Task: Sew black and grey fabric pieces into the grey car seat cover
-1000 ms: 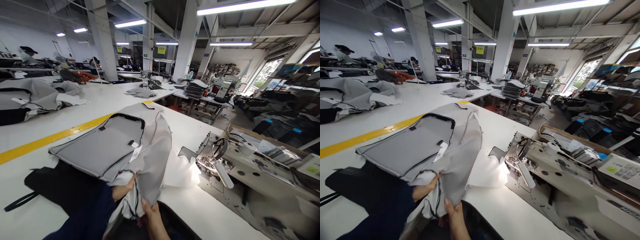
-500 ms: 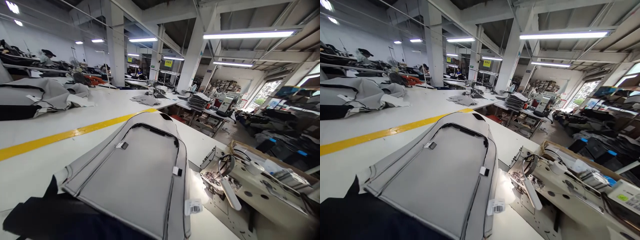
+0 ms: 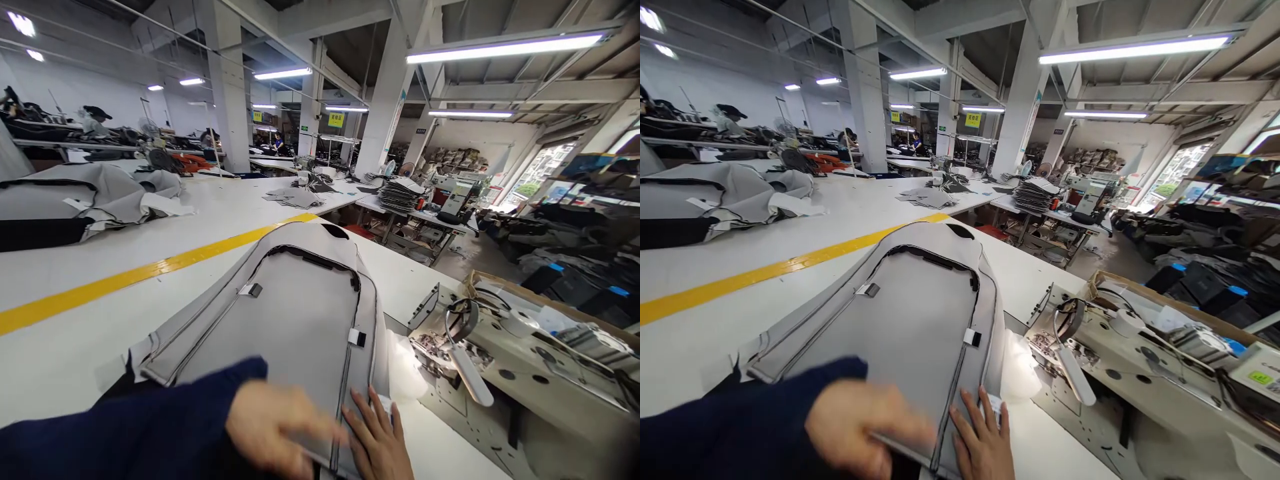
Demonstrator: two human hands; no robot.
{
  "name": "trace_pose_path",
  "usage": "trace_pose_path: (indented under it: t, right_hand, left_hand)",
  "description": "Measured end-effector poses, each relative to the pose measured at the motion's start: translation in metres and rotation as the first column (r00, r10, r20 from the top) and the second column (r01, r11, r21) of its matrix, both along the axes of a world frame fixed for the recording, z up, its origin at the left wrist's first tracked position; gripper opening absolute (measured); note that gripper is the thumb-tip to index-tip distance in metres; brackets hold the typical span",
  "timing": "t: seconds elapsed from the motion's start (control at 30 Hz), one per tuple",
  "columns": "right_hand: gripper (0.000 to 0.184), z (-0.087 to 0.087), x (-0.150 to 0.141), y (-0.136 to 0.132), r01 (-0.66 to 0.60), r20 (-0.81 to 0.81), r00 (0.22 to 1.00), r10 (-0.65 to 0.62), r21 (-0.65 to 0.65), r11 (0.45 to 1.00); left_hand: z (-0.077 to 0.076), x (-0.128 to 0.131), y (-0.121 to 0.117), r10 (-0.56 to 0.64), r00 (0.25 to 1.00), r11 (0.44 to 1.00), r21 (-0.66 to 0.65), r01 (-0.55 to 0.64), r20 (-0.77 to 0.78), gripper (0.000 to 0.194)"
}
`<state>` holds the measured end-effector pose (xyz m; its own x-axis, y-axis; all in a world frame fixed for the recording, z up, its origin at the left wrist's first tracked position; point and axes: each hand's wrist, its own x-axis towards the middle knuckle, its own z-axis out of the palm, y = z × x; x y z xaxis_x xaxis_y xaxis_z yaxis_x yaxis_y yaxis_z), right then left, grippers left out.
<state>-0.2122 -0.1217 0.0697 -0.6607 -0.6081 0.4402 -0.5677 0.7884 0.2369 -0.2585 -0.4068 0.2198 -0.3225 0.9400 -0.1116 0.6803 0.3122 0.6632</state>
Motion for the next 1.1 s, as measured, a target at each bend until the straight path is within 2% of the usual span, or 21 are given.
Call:
trace_pose_path:
  t: [0.03, 0.07, 0.13, 0.2, 0.23, 0.27, 0.3, 0.37, 0.43, 0.47, 0.53, 0.6, 0.67, 0.73, 0.8, 0.87, 0.9, 0.97, 1.0, 1.03, 1.1]
  right_hand:
    - [0.048, -0.006, 0.003, 0.004, 0.014, -0.028, 1.000, -0.014, 0.014, 1.000]
    - [0.050, -0.011, 0.005, 0.008, 0.031, -0.047, 0.998, -0.030, 0.023, 0.999]
    - [0.052, -0.018, 0.009, 0.011, 0.069, -0.051, 0.996, -0.069, 0.011, 0.998]
    - [0.053, -0.022, 0.014, 0.009, 0.107, -0.007, 0.994, -0.107, -0.033, 0.994]
    - [0.053, -0.022, 0.017, 0.006, 0.139, 0.033, 0.990, -0.137, -0.063, 0.988]
    - [0.053, -0.022, 0.021, 0.003, 0.178, 0.076, 0.982, -0.171, -0.098, 0.979]
    - [0.053, -0.020, 0.024, -0.001, 0.218, 0.117, 0.972, -0.202, -0.135, 0.967]
    - [0.053, -0.016, 0.032, -0.009, 0.292, 0.188, 0.948, -0.256, -0.202, 0.935]
    - [0.052, -0.011, 0.038, -0.015, 0.334, 0.231, 0.932, -0.279, -0.247, 0.910]
    - [0.051, -0.008, 0.040, -0.017, 0.350, 0.244, 0.926, -0.289, -0.265, 0.898]
    - [0.049, -0.005, 0.043, -0.020, 0.394, 0.268, 0.909, -0.319, -0.309, 0.866]
    - [0.048, -0.003, 0.045, -0.021, 0.451, 0.304, 0.885, -0.352, -0.376, 0.810]
    - [0.052, -0.005, 0.047, -0.020, 0.512, 0.370, 0.853, -0.369, -0.454, 0.729]
    - [0.060, -0.010, 0.050, -0.018, 0.576, 0.458, 0.811, -0.364, -0.514, 0.636]
    - [0.067, -0.016, 0.052, -0.014, 0.628, 0.529, 0.772, -0.352, -0.549, 0.552]
    - [0.070, -0.023, 0.053, -0.009, 0.639, 0.557, 0.764, -0.325, -0.581, 0.504]
    - [0.070, -0.026, 0.052, -0.007, 0.629, 0.559, 0.772, -0.303, -0.602, 0.492]
    - [0.069, -0.032, 0.049, -0.004, 0.602, 0.554, 0.793, -0.255, -0.646, 0.469]
    - [0.068, -0.034, 0.047, -0.003, 0.593, 0.551, 0.800, -0.236, -0.666, 0.453]
    - [0.067, -0.036, 0.045, -0.003, 0.588, 0.550, 0.805, -0.223, -0.684, 0.432]
    - [0.064, -0.040, 0.040, -0.001, 0.591, 0.555, 0.804, -0.213, -0.707, 0.389]
  left_hand:
    - [0.007, -0.022, -0.014, 0.172, 0.980, 0.985, 0.048, -0.168, -0.097, 0.047]
    - [0.012, -0.049, -0.029, 0.393, 0.895, 0.919, 0.129, -0.373, -0.212, 0.044]
    - [0.016, -0.112, -0.058, 0.686, 0.627, 0.726, 0.294, -0.622, -0.369, 0.038]
    - [0.011, -0.175, -0.080, 0.832, 0.333, 0.524, 0.433, -0.734, -0.444, 0.035]
    - [0.006, -0.203, -0.087, 0.845, 0.235, 0.475, 0.471, -0.743, -0.481, 0.035]
    - [0.000, -0.226, -0.092, 0.835, 0.193, 0.468, 0.481, -0.742, -0.515, 0.034]
    - [-0.007, -0.246, -0.095, 0.808, 0.198, 0.495, 0.457, -0.739, -0.555, 0.034]
    - [-0.018, -0.273, -0.096, 0.721, 0.277, 0.581, 0.337, -0.740, -0.635, 0.032]
    - [-0.026, -0.288, -0.096, 0.645, 0.354, 0.639, 0.224, -0.736, -0.677, 0.032]
    - [-0.029, -0.292, -0.097, 0.627, 0.371, 0.649, 0.195, -0.736, -0.685, 0.033]
    - [-0.036, -0.295, -0.097, 0.621, 0.378, 0.641, 0.166, -0.750, -0.687, 0.035]
    - [-0.047, -0.295, -0.097, 0.622, 0.378, 0.615, 0.129, -0.778, -0.686, 0.035]
    - [-0.065, -0.292, -0.095, 0.619, 0.388, 0.584, 0.070, -0.808, -0.683, 0.036]
    - [-0.084, -0.288, -0.092, 0.609, 0.421, 0.575, 0.009, -0.818, -0.673, 0.037]
    - [-0.096, -0.284, -0.086, 0.601, 0.454, 0.573, -0.042, -0.818, -0.657, 0.033]
    - [-0.096, -0.279, -0.073, 0.613, 0.445, 0.568, -0.027, -0.822, -0.652, 0.034]
    - [-0.092, -0.275, -0.063, 0.630, 0.420, 0.577, 0.032, -0.816, -0.654, 0.038]
    - [-0.082, -0.261, -0.035, 0.668, 0.371, 0.619, 0.205, -0.758, -0.645, 0.050]
    - [-0.079, -0.251, -0.018, 0.671, 0.382, 0.662, 0.280, -0.695, -0.636, 0.054]
    - [-0.078, -0.241, 0.001, 0.651, 0.437, 0.703, 0.274, -0.657, -0.621, 0.054]
    - [-0.082, -0.220, 0.036, 0.504, 0.671, 0.806, 0.016, -0.592, -0.544, 0.055]
